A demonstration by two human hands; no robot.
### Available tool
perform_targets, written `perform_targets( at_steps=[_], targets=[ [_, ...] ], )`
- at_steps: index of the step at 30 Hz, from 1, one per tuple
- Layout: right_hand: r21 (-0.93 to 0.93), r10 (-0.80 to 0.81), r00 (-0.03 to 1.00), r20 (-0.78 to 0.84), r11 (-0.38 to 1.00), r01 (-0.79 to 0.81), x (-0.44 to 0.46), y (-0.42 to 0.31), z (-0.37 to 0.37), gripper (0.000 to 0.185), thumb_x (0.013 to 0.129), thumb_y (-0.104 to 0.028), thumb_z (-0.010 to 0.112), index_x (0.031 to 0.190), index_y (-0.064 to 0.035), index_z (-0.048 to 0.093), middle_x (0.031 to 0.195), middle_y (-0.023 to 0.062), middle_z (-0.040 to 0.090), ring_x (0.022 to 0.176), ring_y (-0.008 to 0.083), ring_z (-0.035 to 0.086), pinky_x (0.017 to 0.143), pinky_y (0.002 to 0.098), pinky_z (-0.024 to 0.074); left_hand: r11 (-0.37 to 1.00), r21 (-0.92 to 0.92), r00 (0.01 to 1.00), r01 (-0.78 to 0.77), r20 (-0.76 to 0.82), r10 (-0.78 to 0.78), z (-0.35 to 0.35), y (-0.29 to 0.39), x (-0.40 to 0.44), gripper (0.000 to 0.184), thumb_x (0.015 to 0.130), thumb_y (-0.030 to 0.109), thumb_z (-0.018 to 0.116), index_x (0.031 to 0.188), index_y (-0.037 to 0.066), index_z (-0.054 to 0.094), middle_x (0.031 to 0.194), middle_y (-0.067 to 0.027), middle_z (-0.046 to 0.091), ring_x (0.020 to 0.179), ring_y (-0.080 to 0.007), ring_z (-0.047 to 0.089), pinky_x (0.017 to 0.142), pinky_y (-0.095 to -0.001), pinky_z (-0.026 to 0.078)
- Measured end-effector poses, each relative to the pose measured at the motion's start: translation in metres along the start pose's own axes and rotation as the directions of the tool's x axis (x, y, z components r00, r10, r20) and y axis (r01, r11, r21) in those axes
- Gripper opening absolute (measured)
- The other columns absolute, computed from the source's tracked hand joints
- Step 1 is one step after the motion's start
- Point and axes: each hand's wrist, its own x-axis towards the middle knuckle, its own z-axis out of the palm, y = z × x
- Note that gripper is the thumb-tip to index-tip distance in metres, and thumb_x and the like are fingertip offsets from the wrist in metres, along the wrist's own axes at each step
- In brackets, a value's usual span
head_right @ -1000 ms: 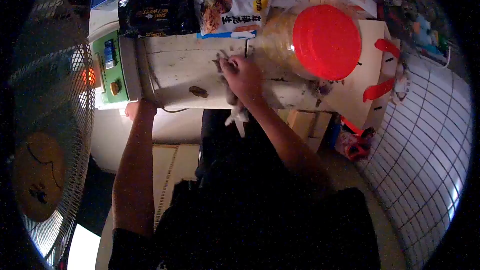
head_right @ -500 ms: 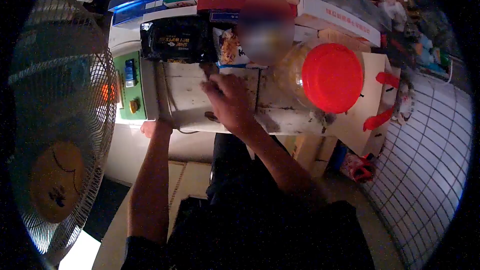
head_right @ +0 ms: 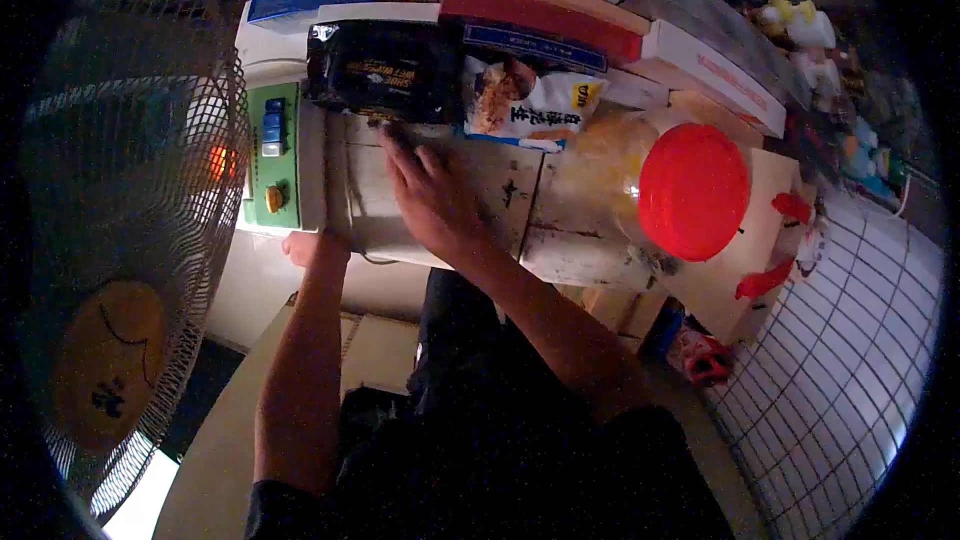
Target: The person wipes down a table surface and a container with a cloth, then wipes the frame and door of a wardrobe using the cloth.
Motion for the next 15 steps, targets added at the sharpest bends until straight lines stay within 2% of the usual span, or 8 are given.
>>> perform_targets(
  at_steps=[2,5,6,9,10,12,15],
  targets=[
    [0.054,0.047,0.999,-0.015,0.997,-0.046,-0.005,0.001,-0.002,0.056,0.083,-0.007,0.052,0.138,-0.0021,0.043,0.147,0.0064,0.038,0.11,0.0355,0.053,0.098,0.0475,0.0422,0.999,0.023,0.999,-0.035,0.018,0.035,0.004,-0.003,0.003,0.039,0.095,0.018,0.043,0.128,-0.002,0.041,0.104,-0.0163,0.064,0.09,-0.0316,0.068,0.069,-0.0419,0.06],
    [0.122,0.039,0.999,-0.022,0.992,-0.036,-0.014,0.005,-0.029,0.055,0.084,-0.009,0.053,0.138,-0.0027,0.043,0.147,0.0068,0.038,0.108,0.039,0.053,0.096,0.0479,0.0435,0.981,0.152,0.987,-0.119,-0.089,0.134,0.003,-0.001,-0.005,0.041,0.098,0.025,0.038,0.122,-0.005,0.05,0.101,-0.0192,0.066,0.089,-0.0348,0.067,0.071,-0.0454,0.058],
    [0.106,0.049,0.999,0.019,0.993,-0.051,-0.014,0.008,-0.023,0.054,0.085,-0.012,0.054,0.138,-0.0033,0.043,0.148,0.0076,0.037,0.111,0.0417,0.053,0.097,0.0496,0.0432,0.996,-0.086,0.996,0.021,-0.085,-0.029,-0.013,0.011,-0.023,0.045,0.099,0.03,0.033,0.115,-0.006,0.056,0.101,-0.0211,0.066,0.089,-0.0368,0.067,0.073,-0.0475,0.057],
    [0.177,0.065,0.997,0.038,0.982,-0.071,0.001,0.0,-0.026,0.052,0.087,-0.013,0.054,0.137,-0.0044,0.044,0.148,0.009,0.037,0.112,0.0413,0.054,0.095,0.0489,0.0451,0.898,-0.384,0.954,0.217,-0.112,-0.279,-0.004,0.018,-0.021,0.066,0.1,0.039,0.021,0.094,-0.008,0.066,0.099,-0.0253,0.067,0.09,-0.0414,0.065,0.079,-0.0525,0.053],
    [0.175,0.063,0.997,0.036,0.982,-0.069,0.011,-0.004,-0.02,0.052,0.087,-0.013,0.054,0.137,-0.0044,0.044,0.148,0.009,0.037,0.112,0.0413,0.054,0.095,0.0489,0.0451,0.904,-0.38,0.964,0.196,-0.096,-0.249,-0.005,0.016,-0.021,0.064,0.1,0.038,0.022,0.095,-0.008,0.066,0.099,-0.0255,0.067,0.09,-0.0412,0.065,0.079,-0.0525,0.053],
    [0.291,0.035,0.999,-0.026,0.956,-0.026,0.027,-0.008,-0.008,0.05,0.088,-0.013,0.053,0.137,-0.0062,0.045,0.145,0.0094,0.041,0.11,0.0382,0.056,0.094,0.0441,0.0474,0.91,-0.376,0.973,0.173,-0.078,-0.217,-0.001,0.008,-0.016,0.063,0.1,0.037,0.023,0.096,-0.009,0.065,0.099,-0.0257,0.066,0.09,-0.041,0.065,0.079,-0.0524,0.053],
    [0.352,0.057,0.996,-0.068,0.935,-0.029,0.026,-0.006,-0.005,0.047,0.09,-0.012,0.052,0.136,-0.0077,0.046,0.141,0.0087,0.047,0.108,0.0345,0.059,0.092,0.0399,0.0492,0.987,-0.158,0.988,-0.002,-0.154,-0.022,0.013,-0.002,-0.001,0.063,0.101,0.036,0.023,0.091,-0.009,0.066,0.097,-0.0268,0.066,0.089,-0.0414,0.065,0.077,-0.0524,0.054]
  ],
)
